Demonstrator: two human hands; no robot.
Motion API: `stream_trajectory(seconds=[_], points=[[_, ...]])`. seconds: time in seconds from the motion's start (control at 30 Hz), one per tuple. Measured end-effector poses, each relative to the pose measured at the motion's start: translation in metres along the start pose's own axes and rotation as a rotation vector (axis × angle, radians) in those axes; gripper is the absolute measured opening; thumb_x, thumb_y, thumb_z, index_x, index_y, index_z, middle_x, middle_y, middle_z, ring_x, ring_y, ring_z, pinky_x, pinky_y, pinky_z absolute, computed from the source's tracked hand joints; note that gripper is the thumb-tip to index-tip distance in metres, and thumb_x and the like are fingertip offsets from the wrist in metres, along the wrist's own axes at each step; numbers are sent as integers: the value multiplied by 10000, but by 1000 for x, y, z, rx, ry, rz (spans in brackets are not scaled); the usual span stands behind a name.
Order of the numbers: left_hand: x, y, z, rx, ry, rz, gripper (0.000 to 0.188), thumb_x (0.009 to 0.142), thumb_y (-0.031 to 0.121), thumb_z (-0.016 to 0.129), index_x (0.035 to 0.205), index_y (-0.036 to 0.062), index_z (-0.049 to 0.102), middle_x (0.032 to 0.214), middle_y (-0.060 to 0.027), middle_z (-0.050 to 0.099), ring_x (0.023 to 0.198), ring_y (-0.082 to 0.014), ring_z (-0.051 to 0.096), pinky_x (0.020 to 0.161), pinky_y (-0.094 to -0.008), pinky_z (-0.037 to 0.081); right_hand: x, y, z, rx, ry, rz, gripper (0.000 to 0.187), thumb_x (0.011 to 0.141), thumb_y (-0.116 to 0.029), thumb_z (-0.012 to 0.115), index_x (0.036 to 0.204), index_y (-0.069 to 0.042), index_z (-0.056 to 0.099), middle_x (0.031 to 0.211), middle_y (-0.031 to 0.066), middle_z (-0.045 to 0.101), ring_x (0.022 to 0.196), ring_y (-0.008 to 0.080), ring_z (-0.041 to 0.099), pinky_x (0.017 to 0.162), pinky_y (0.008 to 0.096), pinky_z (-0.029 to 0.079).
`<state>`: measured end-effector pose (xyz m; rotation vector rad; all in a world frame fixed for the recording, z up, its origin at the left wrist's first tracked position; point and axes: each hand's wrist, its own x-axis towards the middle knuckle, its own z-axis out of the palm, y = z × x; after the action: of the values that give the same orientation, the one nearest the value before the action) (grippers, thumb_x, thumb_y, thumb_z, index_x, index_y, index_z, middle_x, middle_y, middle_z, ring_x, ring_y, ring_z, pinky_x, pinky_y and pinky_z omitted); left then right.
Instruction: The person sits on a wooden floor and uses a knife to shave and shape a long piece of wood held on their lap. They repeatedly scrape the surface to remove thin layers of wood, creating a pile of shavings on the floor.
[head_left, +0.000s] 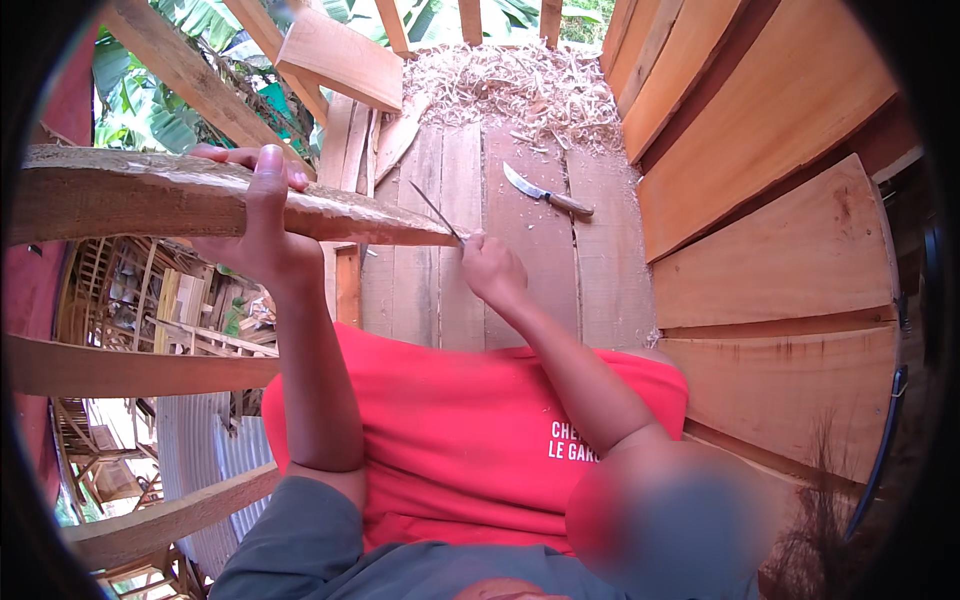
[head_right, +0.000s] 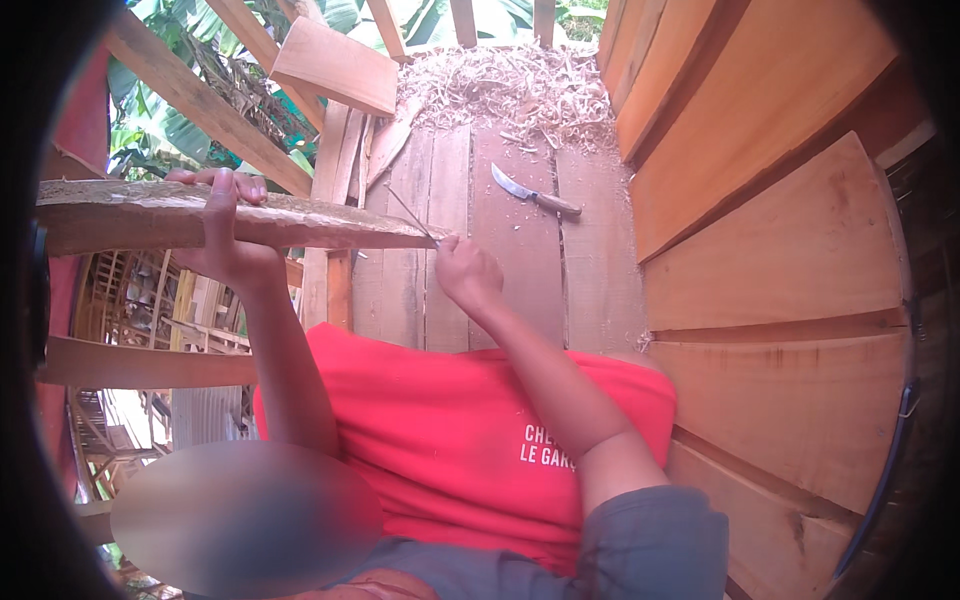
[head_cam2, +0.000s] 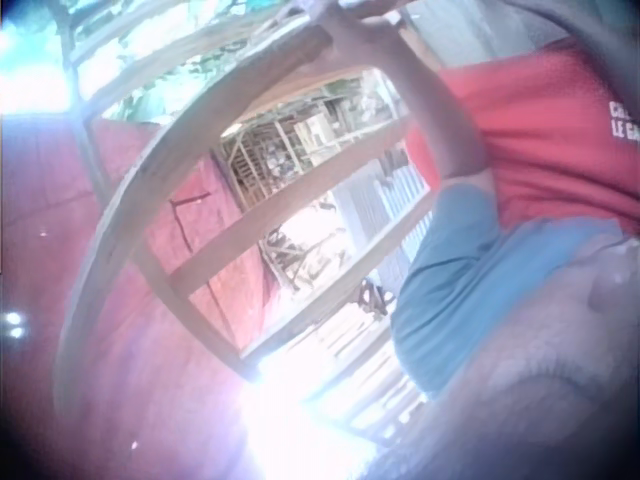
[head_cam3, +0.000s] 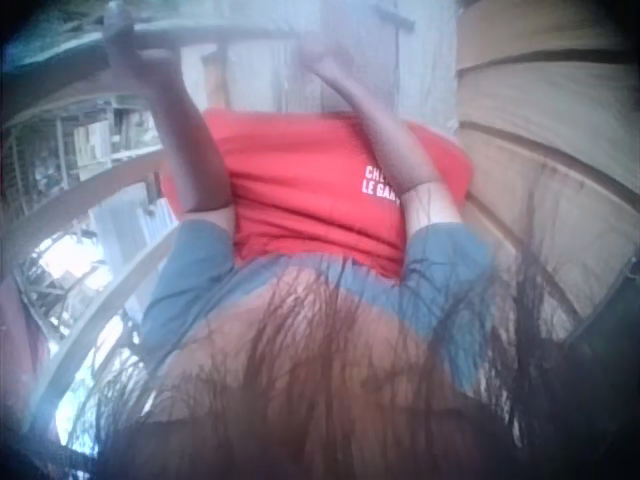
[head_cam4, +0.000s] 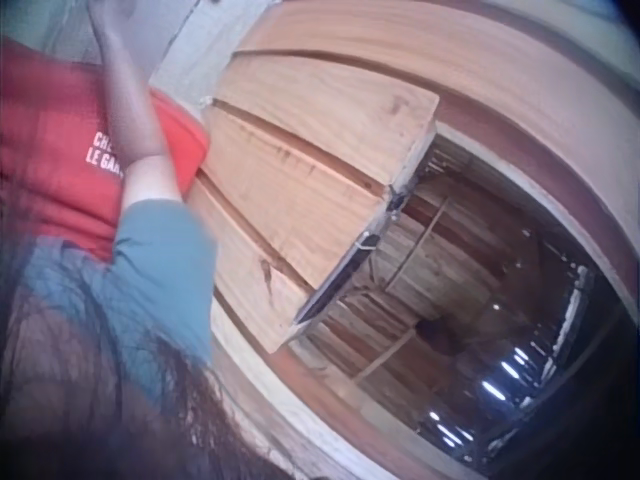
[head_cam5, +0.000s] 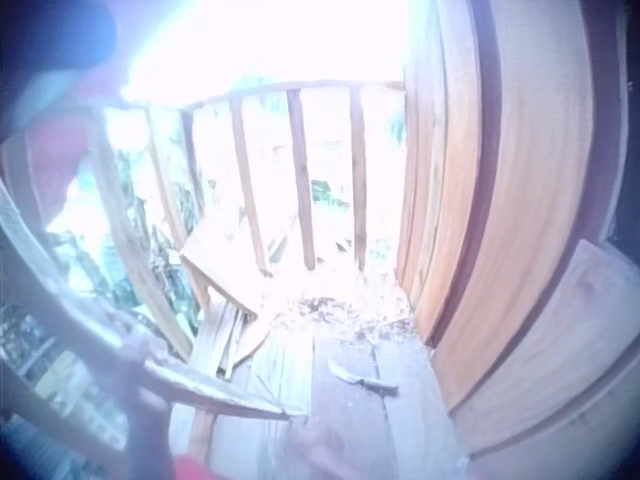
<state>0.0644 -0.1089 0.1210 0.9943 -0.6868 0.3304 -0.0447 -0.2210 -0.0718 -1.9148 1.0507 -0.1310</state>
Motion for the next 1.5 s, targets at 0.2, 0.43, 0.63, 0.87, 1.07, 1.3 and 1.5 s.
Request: stream_trajectory(seconds=[0.2, 0.43, 0.63, 0.87, 1.07, 1.3, 1.5], points=[[5, -8, -16, -36, 34, -23, 493, 773, -62, 692, 1197, -2, 448, 946, -94, 533, 733, -135, 558, 616, -297, 515, -16, -32, -23, -131, -43, -71, 595, 1031, -355, 321, 926, 76, 717, 949, 332, 695, 935, 497, 677, 901, 568, 513], [2, -7, -11, -60, 47, -14, 521, 754, -84, 679, 1216, -11, 446, 1041, -109, 522, 794, -145, 554, 599, -301, 510, -14, -28, -16, -114, 28, -123, 604, 1033, -347, 329, 841, 72, 719, 866, 332, 691, 870, 498, 686, 849, 577, 531], [2, -4, -11, -51, 80, -4, 501, 753, -91, 670, 1202, -23, 459, 1003, -120, 550, 764, -154, 555, 597, -303, 504, 3, -10, 0, -103, 59, -109, 614, 1045, -347, 311, 828, 67, 710, 837, 340, 679, 842, 525, 672, 842, 584, 532], [-2, -1, 7, 6, 139, 67, 477, 756, -59, 719, 1172, -31, 488, 836, -103, 570, 645, -147, 552, 566, -290, 501, 7, 6, 5, -129, 104, -72, 639, 1065, -354, 281, 811, 50, 707, 813, 330, 677, 834, 518, 673, 816, 589, 535], [7, -4, 5, 211, 232, 69, 378, 833, -12, 690, 1155, -11, 492, 730, -66, 563, 626, -135, 556, 628, -300, 487, 12, 9, 4, -74, -53, -60, 632, 1082, -345, 289, 805, 68, 680, 876, 348, 673, 845, 521, 662, 824, 586, 525], [14, -11, 0, 285, 278, 77, 318, 869, 19, 695, 1118, -16, 499, 653, -60, 582, 607, -115, 563, 681, -295, 517, 25, 26, 14, 9, -32, -202, 506, 1087, -324, 315, 939, 41, 633, 846, 338, 671, 853, 510, 660, 819, 586, 509], [15, -13, -5, 313, 309, 93, 291, 869, 12, 685, 1090, -3, 496, 708, -66, 582, 604, -128, 563, 677, -321, 537, -12, -22, -3, -3, -166, -329, 484, 1085, -302, 332, 985, 55, 643, 840, 341, 665, 842, 513, 654, 820, 573, 511]])
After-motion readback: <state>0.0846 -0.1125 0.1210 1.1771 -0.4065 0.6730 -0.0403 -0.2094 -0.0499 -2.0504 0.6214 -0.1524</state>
